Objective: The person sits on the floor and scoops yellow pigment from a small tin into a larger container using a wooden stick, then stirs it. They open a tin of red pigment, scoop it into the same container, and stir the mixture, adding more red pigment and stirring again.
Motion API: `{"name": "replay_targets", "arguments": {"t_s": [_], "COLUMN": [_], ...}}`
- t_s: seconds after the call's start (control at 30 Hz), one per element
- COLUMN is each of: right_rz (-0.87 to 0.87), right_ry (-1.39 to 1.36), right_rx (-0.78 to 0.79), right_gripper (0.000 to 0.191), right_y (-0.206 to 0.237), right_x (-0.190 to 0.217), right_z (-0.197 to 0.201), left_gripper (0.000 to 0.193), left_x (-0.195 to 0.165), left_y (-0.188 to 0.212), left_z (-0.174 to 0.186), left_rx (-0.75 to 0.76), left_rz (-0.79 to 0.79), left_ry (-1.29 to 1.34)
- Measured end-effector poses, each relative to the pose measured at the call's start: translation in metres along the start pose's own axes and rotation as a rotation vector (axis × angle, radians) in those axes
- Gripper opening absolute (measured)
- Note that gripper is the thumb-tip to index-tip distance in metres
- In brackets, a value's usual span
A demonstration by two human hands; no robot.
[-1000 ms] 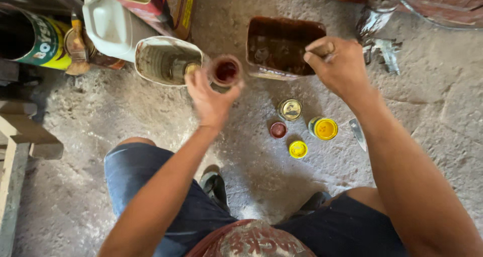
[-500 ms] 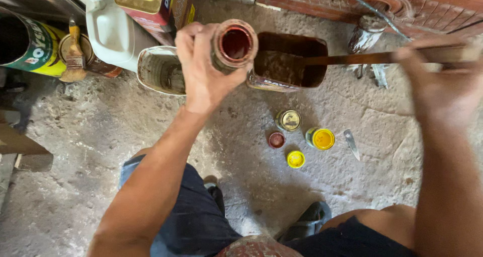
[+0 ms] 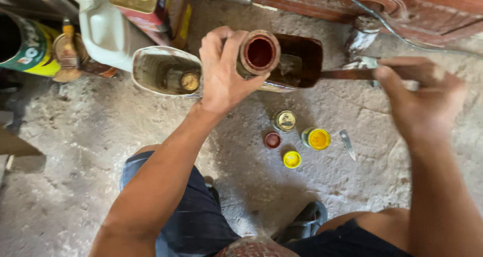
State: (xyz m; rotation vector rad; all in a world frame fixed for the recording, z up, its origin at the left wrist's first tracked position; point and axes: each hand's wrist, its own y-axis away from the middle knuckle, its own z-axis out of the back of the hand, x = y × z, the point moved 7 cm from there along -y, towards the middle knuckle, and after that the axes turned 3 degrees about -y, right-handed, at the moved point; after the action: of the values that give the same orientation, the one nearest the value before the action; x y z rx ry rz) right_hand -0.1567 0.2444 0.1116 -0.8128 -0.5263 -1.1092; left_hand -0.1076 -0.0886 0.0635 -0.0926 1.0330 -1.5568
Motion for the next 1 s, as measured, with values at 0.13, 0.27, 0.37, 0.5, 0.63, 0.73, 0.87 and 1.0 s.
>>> {"name": "replay_targets", "arguments": {"t_s": [0.13,0.27,0.37,0.5,0.63,0.73,0.87,1.0], "right_rz": [-0.187,-0.167,-0.112,-0.161,-0.128,0.133,0.241,0.125], "right_ry": [-0.193,-0.181,-0.052,-0.098,-0.110,-0.001,0.083,0.024], "right_rx": [0.007,0.065,0.127,0.233,0.287,0.160,0.117,0.060], "right_gripper": [0.014,0.011,0.012,0.016,0.018,0.023,0.017,0.014], "right_y": [-0.007,-0.012,-0.015,-0.014,-0.017,-0.024,-0.018,-0.007], "right_x": [-0.026,-0.035,-0.034,-0.030,-0.011,0.019,0.042,0.043], "right_z": [-0.032,-0.054,-0.060,-0.074,-0.089,-0.068,-0.034,-0.003], "left_gripper": [0.079,0.074,0.077,0.077,0.080,0.082,0.079,0.080], "left_x": [0.000,-0.003,-0.007,-0.019,-0.023,-0.028,-0.034,-0.023], "left_y": [-0.001,0.005,0.023,0.071,0.084,0.067,0.036,0.007], "left_z": [-0.002,-0.005,-0.010,-0.023,-0.035,-0.027,-0.012,-0.007], "left_rx": [0.049,0.144,0.351,0.624,0.692,0.574,0.345,0.148], "left_rz": [0.015,0.067,0.043,0.031,-0.038,-0.095,-0.079,-0.086], "left_ry": [0.077,0.200,0.284,0.272,0.254,0.264,0.286,0.228]}}
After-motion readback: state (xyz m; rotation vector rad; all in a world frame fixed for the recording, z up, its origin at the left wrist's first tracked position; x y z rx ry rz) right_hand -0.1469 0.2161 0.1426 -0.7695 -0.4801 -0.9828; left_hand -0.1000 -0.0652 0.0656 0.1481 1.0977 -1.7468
